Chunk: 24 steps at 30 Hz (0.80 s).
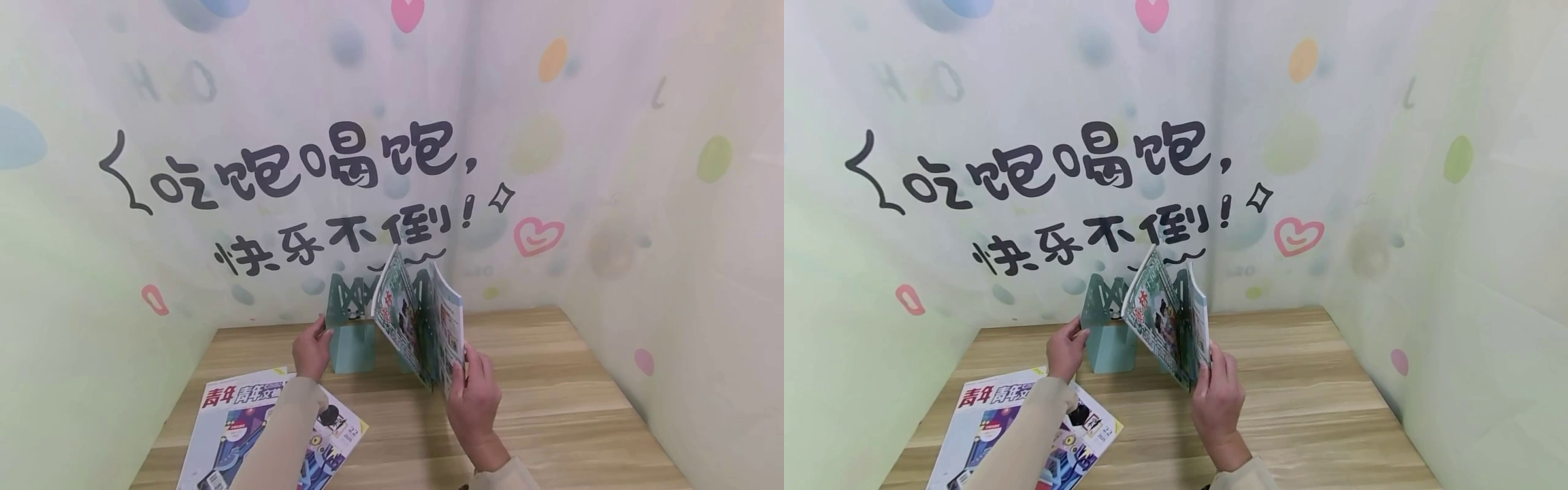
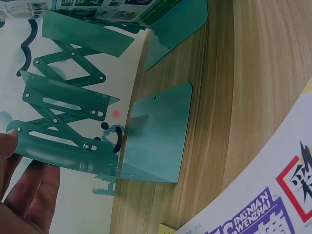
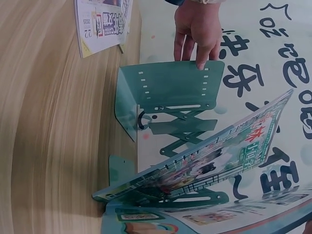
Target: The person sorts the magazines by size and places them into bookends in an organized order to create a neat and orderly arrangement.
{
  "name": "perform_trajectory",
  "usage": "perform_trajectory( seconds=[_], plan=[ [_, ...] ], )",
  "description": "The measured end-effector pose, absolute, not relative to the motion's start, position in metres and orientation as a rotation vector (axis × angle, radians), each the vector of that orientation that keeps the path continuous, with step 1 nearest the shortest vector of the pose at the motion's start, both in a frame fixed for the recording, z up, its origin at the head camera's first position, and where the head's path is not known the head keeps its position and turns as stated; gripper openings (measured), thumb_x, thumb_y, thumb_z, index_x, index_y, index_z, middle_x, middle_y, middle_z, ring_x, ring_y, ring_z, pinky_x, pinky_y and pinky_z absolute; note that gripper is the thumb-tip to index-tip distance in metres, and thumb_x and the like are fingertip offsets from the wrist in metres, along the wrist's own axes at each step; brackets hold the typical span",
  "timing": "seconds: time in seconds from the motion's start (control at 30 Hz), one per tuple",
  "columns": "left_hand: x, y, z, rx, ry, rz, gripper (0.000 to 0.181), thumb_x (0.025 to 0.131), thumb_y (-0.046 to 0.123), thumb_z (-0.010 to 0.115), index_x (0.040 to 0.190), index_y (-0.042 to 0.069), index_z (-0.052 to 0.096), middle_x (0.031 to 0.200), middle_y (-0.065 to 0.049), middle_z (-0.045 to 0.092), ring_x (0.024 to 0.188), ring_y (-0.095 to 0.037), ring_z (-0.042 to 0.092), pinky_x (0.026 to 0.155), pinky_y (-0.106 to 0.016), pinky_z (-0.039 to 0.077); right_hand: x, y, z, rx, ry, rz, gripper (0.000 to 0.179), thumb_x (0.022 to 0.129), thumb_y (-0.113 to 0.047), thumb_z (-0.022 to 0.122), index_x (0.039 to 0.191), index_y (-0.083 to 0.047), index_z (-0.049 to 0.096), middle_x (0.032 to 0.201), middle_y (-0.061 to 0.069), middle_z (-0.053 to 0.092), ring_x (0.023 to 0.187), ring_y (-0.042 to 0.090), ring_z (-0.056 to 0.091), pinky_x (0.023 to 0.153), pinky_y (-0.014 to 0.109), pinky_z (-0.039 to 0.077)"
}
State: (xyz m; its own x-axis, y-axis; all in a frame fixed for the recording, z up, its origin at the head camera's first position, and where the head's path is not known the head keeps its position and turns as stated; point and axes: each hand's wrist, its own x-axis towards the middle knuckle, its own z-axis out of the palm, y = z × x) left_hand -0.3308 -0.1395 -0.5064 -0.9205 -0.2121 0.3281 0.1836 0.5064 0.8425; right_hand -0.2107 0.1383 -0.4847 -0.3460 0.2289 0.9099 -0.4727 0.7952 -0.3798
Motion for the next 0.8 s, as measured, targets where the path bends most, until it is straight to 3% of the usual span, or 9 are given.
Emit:
perform_trajectory(
  seconds=[0.2,0.53,0.8],
  plan=[
    [-0.33,-0.139,-0.507,0.027,-2.367,-1.39,0.042,0.097,0.01,0.06,0.138,0.007,0.053,0.132,-0.015,0.059,0.117,-0.034,0.059,0.093,-0.043,0.052,-0.215,0.14,-0.489,0.208,-1.741,0.72,0.034,0.082,0.0,0.064,0.116,0.005,0.063,0.093,0.017,0.06,0.068,0.023,0.059,0.04,0.034,0.048],
    [-0.332,-0.139,-0.508,0.042,-2.368,-1.401,0.042,0.096,0.009,0.06,0.138,0.009,0.053,0.132,-0.015,0.059,0.118,-0.033,0.058,0.093,-0.044,0.052,-0.221,0.139,-0.491,0.214,-1.721,0.738,0.034,0.083,0.001,0.065,0.117,0.006,0.062,0.094,0.019,0.059,0.079,0.027,0.061,0.049,0.042,0.055],
    [-0.334,-0.139,-0.509,0.061,-2.374,-1.395,0.042,0.097,0.011,0.06,0.138,0.01,0.053,0.132,-0.013,0.059,0.118,-0.032,0.058,0.093,-0.042,0.052,-0.234,0.135,-0.489,0.251,-1.646,0.727,0.028,0.093,-0.008,0.06,0.116,0.007,0.063,0.093,0.019,0.06,0.077,0.027,0.059,0.049,0.037,0.053]
  ],
)
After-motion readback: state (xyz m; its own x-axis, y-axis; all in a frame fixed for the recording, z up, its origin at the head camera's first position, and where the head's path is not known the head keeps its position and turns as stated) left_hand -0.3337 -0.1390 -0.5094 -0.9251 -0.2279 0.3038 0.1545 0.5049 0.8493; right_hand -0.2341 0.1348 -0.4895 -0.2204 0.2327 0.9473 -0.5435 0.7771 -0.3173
